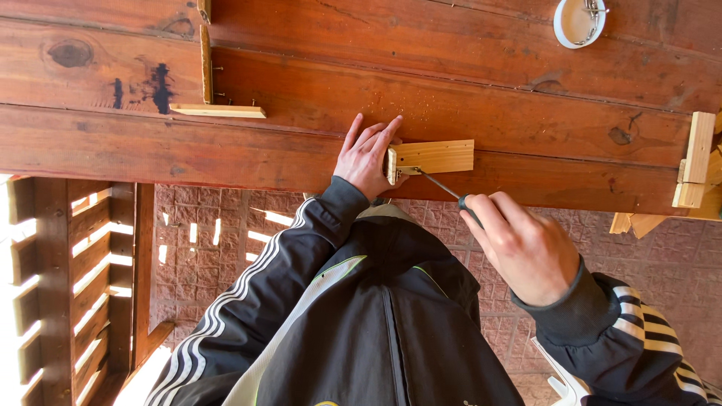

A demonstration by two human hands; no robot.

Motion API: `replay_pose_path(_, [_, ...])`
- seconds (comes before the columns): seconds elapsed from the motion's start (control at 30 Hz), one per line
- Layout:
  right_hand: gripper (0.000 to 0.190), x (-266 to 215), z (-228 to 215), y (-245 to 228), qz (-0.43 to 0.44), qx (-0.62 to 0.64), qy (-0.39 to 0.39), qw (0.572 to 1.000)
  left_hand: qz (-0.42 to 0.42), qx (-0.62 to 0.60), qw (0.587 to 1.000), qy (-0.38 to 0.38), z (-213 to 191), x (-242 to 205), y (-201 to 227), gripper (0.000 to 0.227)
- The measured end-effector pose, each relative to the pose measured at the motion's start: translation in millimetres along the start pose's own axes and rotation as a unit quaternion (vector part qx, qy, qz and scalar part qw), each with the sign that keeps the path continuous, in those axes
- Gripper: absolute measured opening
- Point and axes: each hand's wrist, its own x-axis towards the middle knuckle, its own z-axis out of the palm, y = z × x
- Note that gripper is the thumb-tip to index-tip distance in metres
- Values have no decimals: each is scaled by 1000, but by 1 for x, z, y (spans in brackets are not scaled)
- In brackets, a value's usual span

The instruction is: The person assembles small wooden pieces by attaching metal brackets using a screwdriver. They pick up screws from a container, position the brackets on the wood, and tighten the screws to secure the components.

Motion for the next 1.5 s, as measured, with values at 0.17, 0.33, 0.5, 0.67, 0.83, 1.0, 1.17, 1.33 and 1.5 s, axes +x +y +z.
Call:
replay_pose_path(0.17, [27, 4, -17, 20, -11, 100, 40, 994, 8, -22, 999, -23, -11, 2, 4, 119])
replay_pose_path(0.33, [30, -24, -10, 71, 127, 214, 16, 968, -6, -19, 999, -32, -8, 0, 2, 128])
replay_pose_path(0.5, [22, -54, 103, 122, 335, 446, 135, 819, -18, -34, 998, -44, -14, 3, 8, 133])
replay_pose_path(0.67, [35, -88, 231, 162, 315, 524, 267, 745, -17, -88, 994, -58, -14, 0, 3, 140])
replay_pose_path(0.83, [39, -95, 254, 171, 335, 368, 271, 824, -25, -68, 995, -70, -11, -7, -6, 141])
replay_pose_path(1.0, [43, -87, 280, 192, 294, 223, 268, 890, -37, -69, 994, -77, -26, -10, -1, 136])
replay_pose_path(1.17, [62, -42, 236, 159, 183, 180, 298, 919, -56, -38, 995, -73, -30, -14, 5, 127])
replay_pose_path(1.33, [80, 18, 221, 119, 24, 305, 212, 928, -58, 5, 996, -71, -36, -19, 10, 114])
replay_pose_path(1.5, [95, 36, 244, 136, -60, 301, 153, 939, -82, 26, 994, -63, -34, -26, 13, 96])
